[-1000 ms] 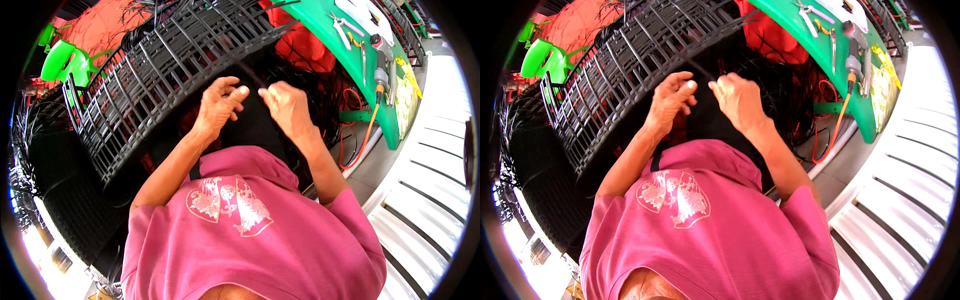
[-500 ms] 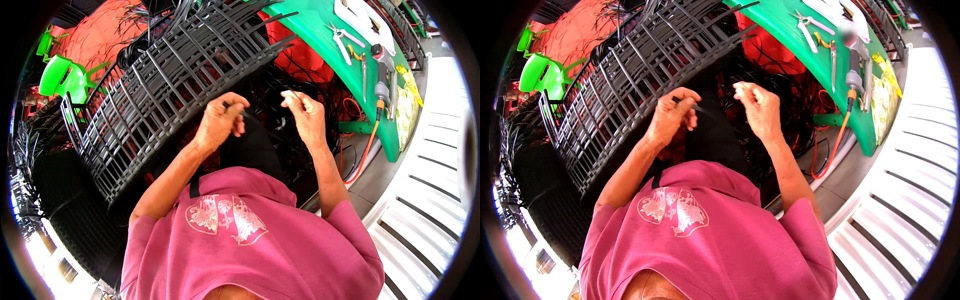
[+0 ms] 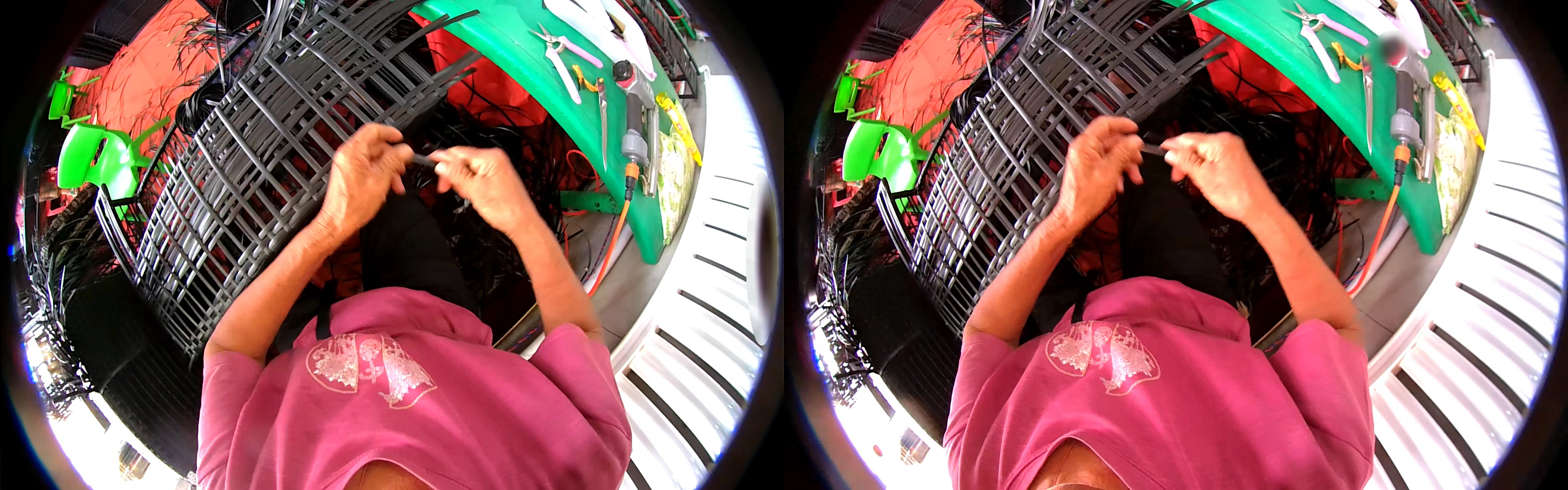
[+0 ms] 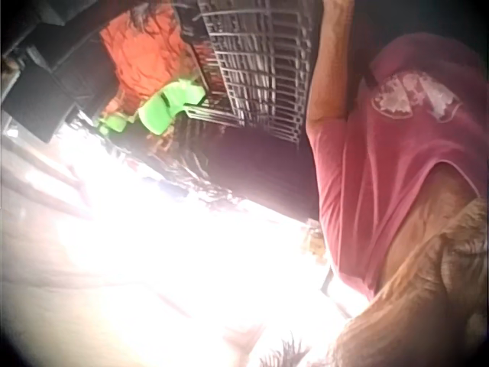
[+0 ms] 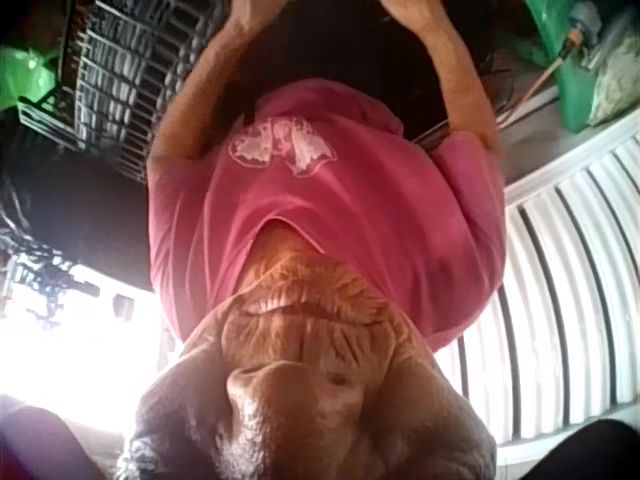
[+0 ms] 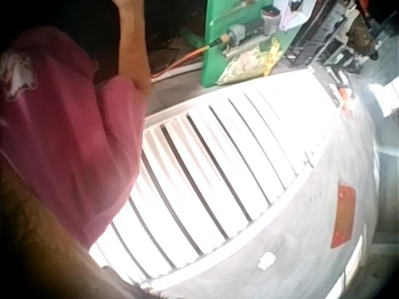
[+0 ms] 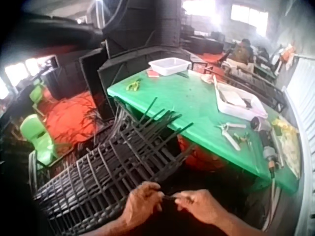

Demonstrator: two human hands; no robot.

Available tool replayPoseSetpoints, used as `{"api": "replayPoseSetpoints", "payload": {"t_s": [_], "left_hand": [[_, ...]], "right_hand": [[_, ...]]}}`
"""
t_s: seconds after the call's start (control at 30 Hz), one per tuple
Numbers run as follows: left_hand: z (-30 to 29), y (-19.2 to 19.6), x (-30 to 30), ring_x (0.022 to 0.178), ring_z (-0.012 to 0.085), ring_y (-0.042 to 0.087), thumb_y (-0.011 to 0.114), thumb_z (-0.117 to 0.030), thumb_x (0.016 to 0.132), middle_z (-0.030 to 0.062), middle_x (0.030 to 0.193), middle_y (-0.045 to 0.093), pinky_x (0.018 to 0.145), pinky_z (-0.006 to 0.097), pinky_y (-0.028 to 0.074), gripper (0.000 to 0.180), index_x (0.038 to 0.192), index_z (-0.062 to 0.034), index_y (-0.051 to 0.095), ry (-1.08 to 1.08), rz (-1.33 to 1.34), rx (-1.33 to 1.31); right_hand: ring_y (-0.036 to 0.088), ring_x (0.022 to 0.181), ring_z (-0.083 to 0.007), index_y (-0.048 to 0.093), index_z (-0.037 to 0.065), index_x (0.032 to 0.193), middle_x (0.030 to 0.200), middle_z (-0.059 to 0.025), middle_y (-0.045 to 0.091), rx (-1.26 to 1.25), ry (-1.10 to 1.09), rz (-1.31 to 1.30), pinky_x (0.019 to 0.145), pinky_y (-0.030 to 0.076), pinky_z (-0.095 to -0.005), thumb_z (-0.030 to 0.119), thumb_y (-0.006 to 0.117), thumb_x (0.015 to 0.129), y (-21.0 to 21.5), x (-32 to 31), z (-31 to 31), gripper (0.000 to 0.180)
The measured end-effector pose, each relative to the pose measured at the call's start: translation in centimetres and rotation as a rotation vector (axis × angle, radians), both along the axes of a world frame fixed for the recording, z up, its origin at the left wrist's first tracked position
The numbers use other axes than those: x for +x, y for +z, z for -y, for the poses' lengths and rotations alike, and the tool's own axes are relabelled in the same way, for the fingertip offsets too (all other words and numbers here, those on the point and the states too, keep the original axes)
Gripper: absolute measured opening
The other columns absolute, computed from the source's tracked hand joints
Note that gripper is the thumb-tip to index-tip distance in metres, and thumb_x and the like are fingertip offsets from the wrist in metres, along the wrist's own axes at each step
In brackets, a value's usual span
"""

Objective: The person weaves black plastic strips through a metal frame to create a textured surface.

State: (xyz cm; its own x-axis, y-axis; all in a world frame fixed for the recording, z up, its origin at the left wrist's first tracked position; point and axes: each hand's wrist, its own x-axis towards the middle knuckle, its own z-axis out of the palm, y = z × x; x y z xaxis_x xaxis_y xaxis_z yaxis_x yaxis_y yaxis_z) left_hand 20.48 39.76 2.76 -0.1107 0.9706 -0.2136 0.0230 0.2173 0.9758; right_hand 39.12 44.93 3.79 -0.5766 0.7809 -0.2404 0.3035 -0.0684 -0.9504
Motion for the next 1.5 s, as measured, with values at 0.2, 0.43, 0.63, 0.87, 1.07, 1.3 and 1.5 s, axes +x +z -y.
{"api": "replayPoseSetpoints", "payload": {"t_s": [0.2, 0.43, 0.63, 0.87, 1.07, 1.3, 1.5], "left_hand": [[-6.4, -0.8, -3.0, 0.061, 0.0161, 0.063, 0.046, -0.009, 0.093, 0.0149, 0.083, 0.064, 0.048, 0.022, 0.047, 0.028, 0.112, 0.0092, 0.052, 0.155, 0.150, -0.063], [-10.2, -1.3, -3.0, 0.061, 0.0196, 0.064, 0.043, -0.010, 0.095, 0.0227, 0.086, 0.064, 0.049, 0.025, 0.053, 0.044, 0.131, 0.0067, 0.026, -0.100, 0.335, -0.330], [-11.7, -1.8, -3.8, 0.062, 0.0170, 0.064, 0.043, -0.010, 0.094, 0.0211, 0.088, 0.065, 0.049, 0.025, 0.053, 0.023, 0.116, -0.0034, 0.042, -0.106, 0.511, -0.483], [-11.8, 0.2, -3.1, 0.044, 0.0120, 0.055, 0.055, -0.013, 0.085, 0.0103, 0.062, 0.061, 0.036, 0.023, 0.036, 0.015, 0.088, -0.0001, 0.060, -0.173, -0.155, -0.394], [-9.2, 1.1, -3.2, 0.042, 0.0069, 0.051, 0.060, -0.011, 0.082, 0.0045, 0.059, 0.060, 0.034, 0.019, 0.028, 0.015, 0.092, 0.0006, 0.063, -0.022, -0.114, -0.166], [-8.8, -1.8, -3.0, 0.043, 0.0063, 0.051, 0.059, -0.008, 0.085, 0.0053, 0.063, 0.062, 0.035, 0.018, 0.032, 0.022, 0.102, 0.0043, 0.063, 0.057, 0.160, -0.118], [-8.7, -2.7, -2.9, 0.049, 0.0107, 0.055, 0.055, -0.007, 0.085, 0.0100, 0.071, 0.063, 0.038, 0.020, 0.036, 0.025, 0.106, 0.0051, 0.060, 0.083, 0.131, -0.105]], "right_hand": [[0.049, 0.054, -0.0074, 0.064, -0.001, 0.082, 0.064, -0.0035, 0.060, 0.272, -0.126, 0.140, 0.051, 0.040, -0.0240, 0.014, 0.063, 0.083, 3.0, 0.2, -6.7, 0.015], [0.056, 0.053, -0.0262, 0.059, 0.004, 0.066, 0.055, -0.0114, 0.053, 0.905, 0.020, 0.362, 0.049, 0.042, -0.0371, 0.009, 0.059, 0.073, 0.3, -2.6, -11.9, 0.008], [0.062, 0.064, -0.0333, 0.062, 0.004, 0.067, 0.064, -0.0150, 0.061, 0.960, 0.260, 0.561, 0.055, 0.048, -0.0427, 0.007, 0.058, 0.069, -0.3, -5.7, -13.6, 0.006], [0.062, 0.082, -0.0299, 0.063, 0.002, 0.093, 0.092, -0.0119, 0.065, 1.164, 0.334, 0.531, 0.069, 0.050, -0.0373, 0.004, 0.056, 0.078, -0.5, -6.1, -14.3, 0.017], [0.060, 0.095, -0.0256, 0.060, 0.003, 0.112, 0.100, -0.0088, 0.063, 0.789, 0.361, 0.112, 0.083, 0.048, -0.0340, 0.014, 0.058, 0.087, -0.1, -5.8, -11.9, 0.027], [0.063, 0.080, -0.0291, 0.061, 0.004, 0.109, 0.084, -0.0158, 0.065, 0.625, 0.323, 0.097, 0.071, 0.047, -0.0353, 0.014, 0.062, 0.084, -1.9, -6.5, -11.8, 0.027], [0.063, 0.086, -0.0258, 0.059, 0.003, 0.112, 0.090, -0.0158, 0.065, 0.711, 0.299, 0.045, 0.076, 0.047, -0.0332, 0.011, 0.062, 0.082, -4.3, -6.5, -11.7, 0.031]]}}
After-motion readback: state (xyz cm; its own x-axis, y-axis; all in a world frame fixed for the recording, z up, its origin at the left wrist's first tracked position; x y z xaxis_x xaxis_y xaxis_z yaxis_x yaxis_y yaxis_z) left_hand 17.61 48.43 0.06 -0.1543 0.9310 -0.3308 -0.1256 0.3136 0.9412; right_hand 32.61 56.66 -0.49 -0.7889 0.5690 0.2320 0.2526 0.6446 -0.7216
